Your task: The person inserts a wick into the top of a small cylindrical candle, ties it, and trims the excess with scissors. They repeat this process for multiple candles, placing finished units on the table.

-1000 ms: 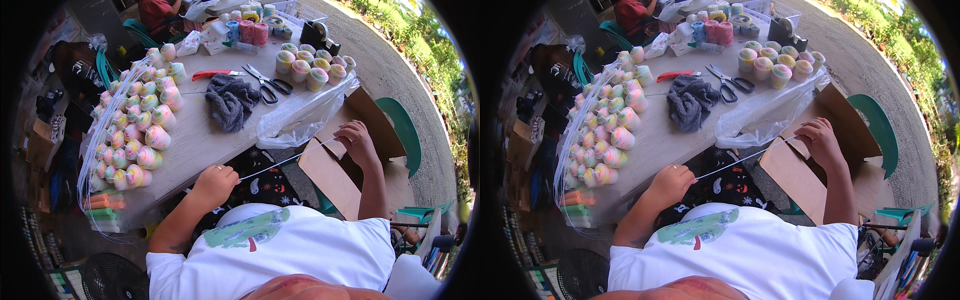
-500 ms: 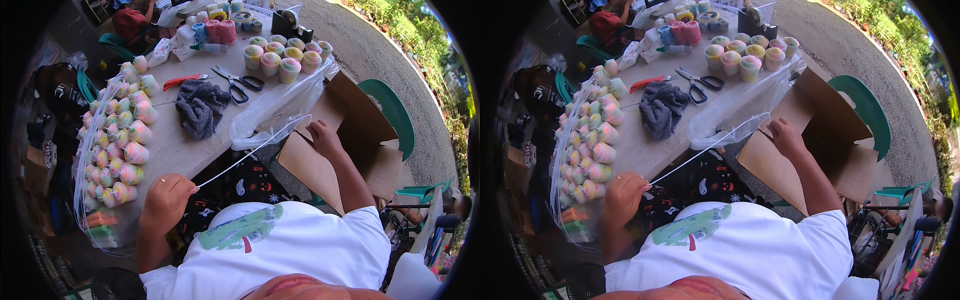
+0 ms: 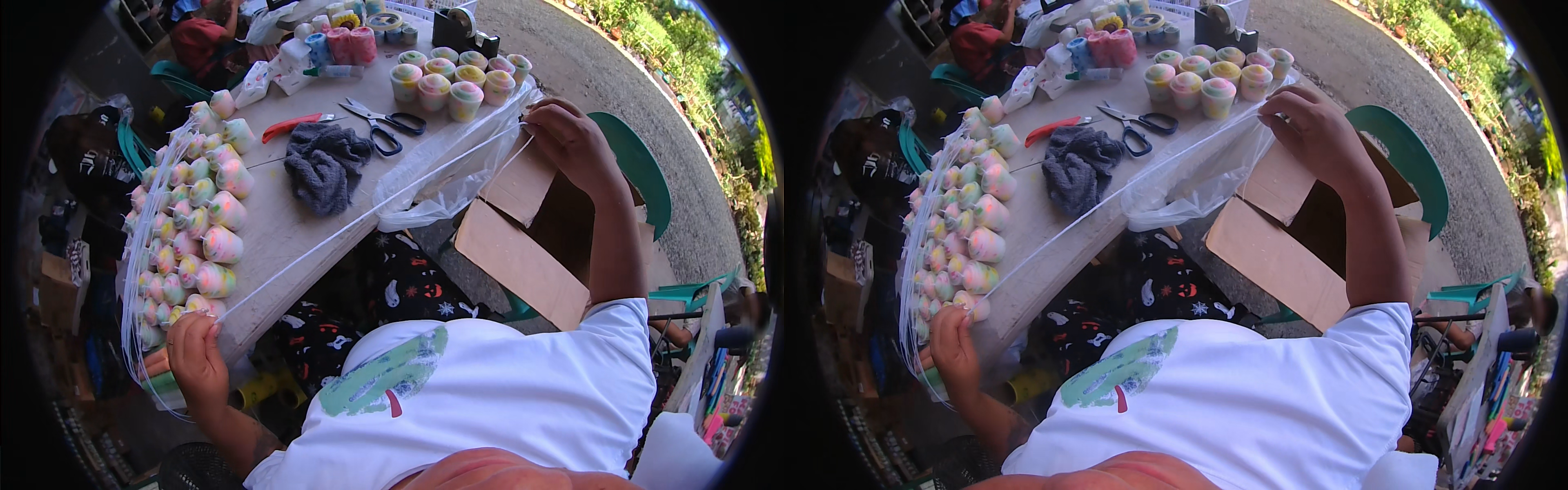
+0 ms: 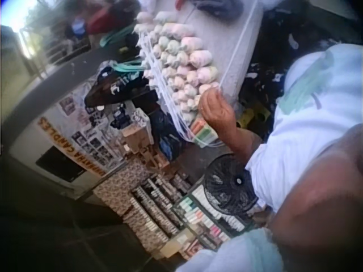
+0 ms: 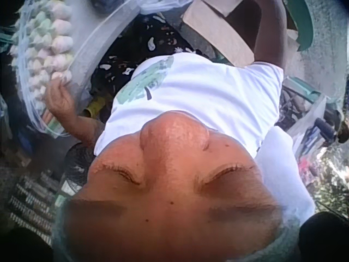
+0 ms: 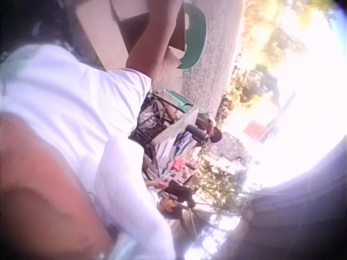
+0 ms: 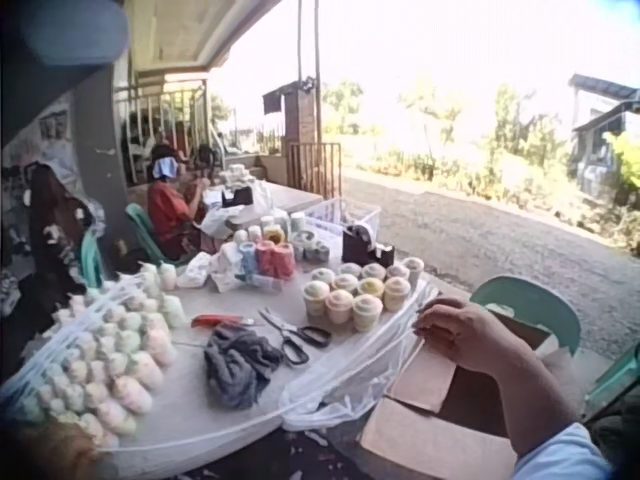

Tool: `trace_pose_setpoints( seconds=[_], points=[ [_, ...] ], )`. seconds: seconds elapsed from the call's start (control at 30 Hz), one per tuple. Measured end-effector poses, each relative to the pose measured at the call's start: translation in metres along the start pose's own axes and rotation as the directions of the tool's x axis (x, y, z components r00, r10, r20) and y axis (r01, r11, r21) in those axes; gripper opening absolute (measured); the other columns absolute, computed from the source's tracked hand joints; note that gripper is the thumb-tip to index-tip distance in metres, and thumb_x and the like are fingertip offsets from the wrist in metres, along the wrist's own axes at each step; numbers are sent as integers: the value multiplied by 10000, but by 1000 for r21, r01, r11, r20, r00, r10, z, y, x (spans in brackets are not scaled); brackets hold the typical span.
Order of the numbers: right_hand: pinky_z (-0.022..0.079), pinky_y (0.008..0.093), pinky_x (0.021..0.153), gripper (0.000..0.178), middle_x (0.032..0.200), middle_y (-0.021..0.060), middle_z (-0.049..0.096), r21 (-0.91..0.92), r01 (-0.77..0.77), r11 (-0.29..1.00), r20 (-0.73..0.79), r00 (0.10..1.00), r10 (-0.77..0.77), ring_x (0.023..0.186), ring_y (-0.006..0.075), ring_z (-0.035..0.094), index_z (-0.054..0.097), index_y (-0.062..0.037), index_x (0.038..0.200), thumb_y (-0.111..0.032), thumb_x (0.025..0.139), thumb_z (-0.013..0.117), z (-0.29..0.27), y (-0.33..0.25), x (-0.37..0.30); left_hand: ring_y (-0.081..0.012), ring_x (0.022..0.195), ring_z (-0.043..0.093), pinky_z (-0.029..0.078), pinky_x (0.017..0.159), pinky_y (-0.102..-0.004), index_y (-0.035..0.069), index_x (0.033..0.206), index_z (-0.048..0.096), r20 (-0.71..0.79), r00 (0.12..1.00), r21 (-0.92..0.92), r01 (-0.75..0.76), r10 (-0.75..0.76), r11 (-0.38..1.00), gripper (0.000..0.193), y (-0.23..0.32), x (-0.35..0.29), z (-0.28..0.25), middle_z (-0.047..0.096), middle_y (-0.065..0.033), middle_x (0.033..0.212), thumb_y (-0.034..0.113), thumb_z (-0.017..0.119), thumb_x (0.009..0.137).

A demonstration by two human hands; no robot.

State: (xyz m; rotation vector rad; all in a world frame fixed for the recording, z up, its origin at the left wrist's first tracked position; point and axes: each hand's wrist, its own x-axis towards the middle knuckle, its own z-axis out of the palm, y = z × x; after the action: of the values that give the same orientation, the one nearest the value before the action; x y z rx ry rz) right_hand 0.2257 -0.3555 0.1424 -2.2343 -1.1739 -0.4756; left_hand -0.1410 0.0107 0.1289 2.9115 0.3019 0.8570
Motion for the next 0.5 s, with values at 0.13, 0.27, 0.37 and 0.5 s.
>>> trace_pose_setpoints(
  seconds=[0.13, 0.27, 0.37, 0.5],
  points=[
    [484, 393, 844, 146, 959, 91, 640, -447, 173, 878, -87, 968, -235, 928, 286, 616, 591, -76, 951, -72, 821, 657, -23, 13, 2, -354, 903, 578, 449, 843, -445, -9, 934, 589, -10, 1000, 47, -27, 28, 999, 105, -5, -1, 1, 610, -171, 940, 18, 623, 838],
    [467, 389, 928, 148, 961, 76, 636, -604, 207, 770, -201, 895, -399, 964, 279, 620, 554, -73, 930, -62, 812, 643, -38, 6, 8, -355, 896, 579, 451, 838, -445, 3, 930, 582, -41, 997, 65, -68, 71, 996, 106, -2, 2, 1, 612, -162, 942, 38, 623, 840],
    [417, 439, 987, 80, 981, 84, 635, -653, 96, 751, -115, 968, -223, 1004, 271, 610, 561, -69, 900, -69, 835, 606, -45, 27, -8, -344, 868, 581, 457, 808, -432, 23, 899, 576, 47, 989, -35, -136, 138, 990, 82, 10, 17, 24, 608, -139, 912, 62, 622, 843],
    [358, 473, 1015, 68, 998, 92, 650, -687, -301, 661, 178, 812, 556, 1063, 278, 589, 612, -58, 874, -42, 856, 549, -35, 22, -29, -292, 766, 567, 457, 734, -398, 59, 830, 557, 147, 921, -212, -327, 361, 921, 88, 47, 51, 83, 569, -93, 797, 117, 620, 850]
  ],
)
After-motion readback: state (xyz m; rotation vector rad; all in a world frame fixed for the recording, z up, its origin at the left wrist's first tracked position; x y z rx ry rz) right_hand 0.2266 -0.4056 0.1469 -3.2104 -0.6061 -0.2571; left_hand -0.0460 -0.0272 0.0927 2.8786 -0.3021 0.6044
